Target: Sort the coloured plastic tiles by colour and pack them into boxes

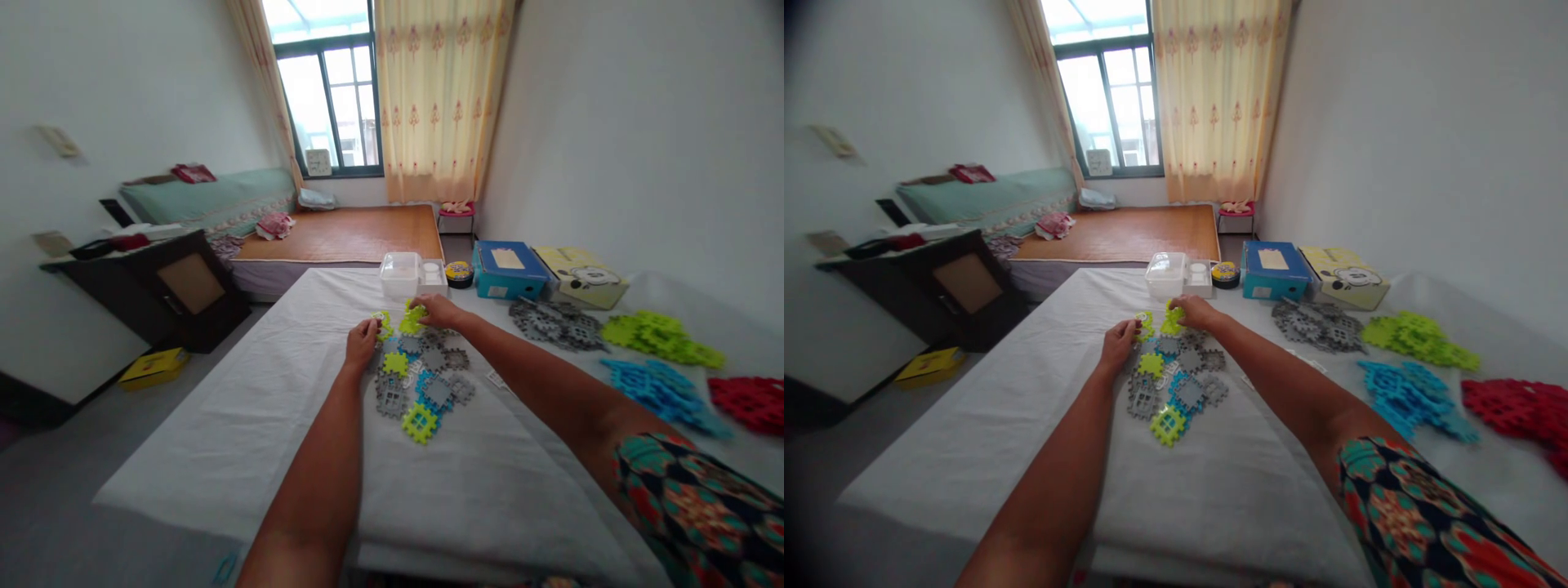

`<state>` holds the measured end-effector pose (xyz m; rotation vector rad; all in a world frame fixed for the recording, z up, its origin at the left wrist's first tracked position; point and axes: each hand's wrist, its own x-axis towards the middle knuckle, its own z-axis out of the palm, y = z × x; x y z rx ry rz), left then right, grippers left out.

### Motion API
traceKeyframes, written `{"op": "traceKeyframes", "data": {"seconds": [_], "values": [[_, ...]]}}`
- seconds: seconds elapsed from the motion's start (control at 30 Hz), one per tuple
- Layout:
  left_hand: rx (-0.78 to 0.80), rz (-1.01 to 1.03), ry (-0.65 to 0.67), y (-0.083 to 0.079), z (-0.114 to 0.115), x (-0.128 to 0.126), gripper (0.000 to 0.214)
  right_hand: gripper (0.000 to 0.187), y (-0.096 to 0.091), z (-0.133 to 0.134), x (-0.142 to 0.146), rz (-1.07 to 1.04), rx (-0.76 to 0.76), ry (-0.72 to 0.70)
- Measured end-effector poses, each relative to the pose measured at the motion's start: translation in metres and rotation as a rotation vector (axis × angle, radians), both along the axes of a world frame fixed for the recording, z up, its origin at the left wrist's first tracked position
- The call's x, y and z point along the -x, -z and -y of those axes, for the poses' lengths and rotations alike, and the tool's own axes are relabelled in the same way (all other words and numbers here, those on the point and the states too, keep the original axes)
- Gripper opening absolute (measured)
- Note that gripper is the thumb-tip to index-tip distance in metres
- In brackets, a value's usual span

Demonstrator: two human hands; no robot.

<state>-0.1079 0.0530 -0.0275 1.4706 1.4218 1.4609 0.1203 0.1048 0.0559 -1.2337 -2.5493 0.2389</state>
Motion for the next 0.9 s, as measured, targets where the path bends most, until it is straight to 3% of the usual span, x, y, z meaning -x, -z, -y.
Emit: {"op": "traceKeyframes", "data": {"seconds": [0.1,0.2,0.27,0.37,0.53,0.63,0.7,0.8,0.9], "values": [[0.004,0.003,0.001,-0.002,0.002,-0.001,0.046,0.038,-0.002,0.020,-0.021,-0.198,0.147,0.007],[0.012,0.003,0.002,-0.005,0.003,-0.002,0.048,0.041,0.005,0.045,-0.037,-0.321,0.430,-0.103],[0.018,0.002,0.005,-0.007,0.005,-0.002,0.050,0.039,0.013,0.062,-0.045,-0.345,0.520,-0.154],[0.024,-0.001,0.018,-0.011,0.006,-0.003,0.053,0.032,0.019,0.083,-0.055,-0.352,0.496,-0.151],[0.041,-0.026,0.022,-0.011,0.005,0.002,0.057,0.025,0.010,0.108,-0.083,-0.403,0.297,-0.111],[0.051,-0.035,0.027,-0.009,0.002,0.006,0.057,0.028,0.003,0.110,-0.121,-0.427,0.233,0.001],[0.059,-0.050,0.027,-0.007,0.001,0.008,0.056,0.033,0.000,0.105,-0.162,-0.462,0.229,0.117],[0.066,-0.068,0.027,-0.007,-0.001,0.009,0.053,0.034,-0.003,0.096,-0.241,-0.579,0.154,0.515],[0.065,-0.089,0.020,-0.007,-0.001,0.010,0.052,0.028,-0.004,0.096,-0.320,-0.569,-0.146,0.949]]}}
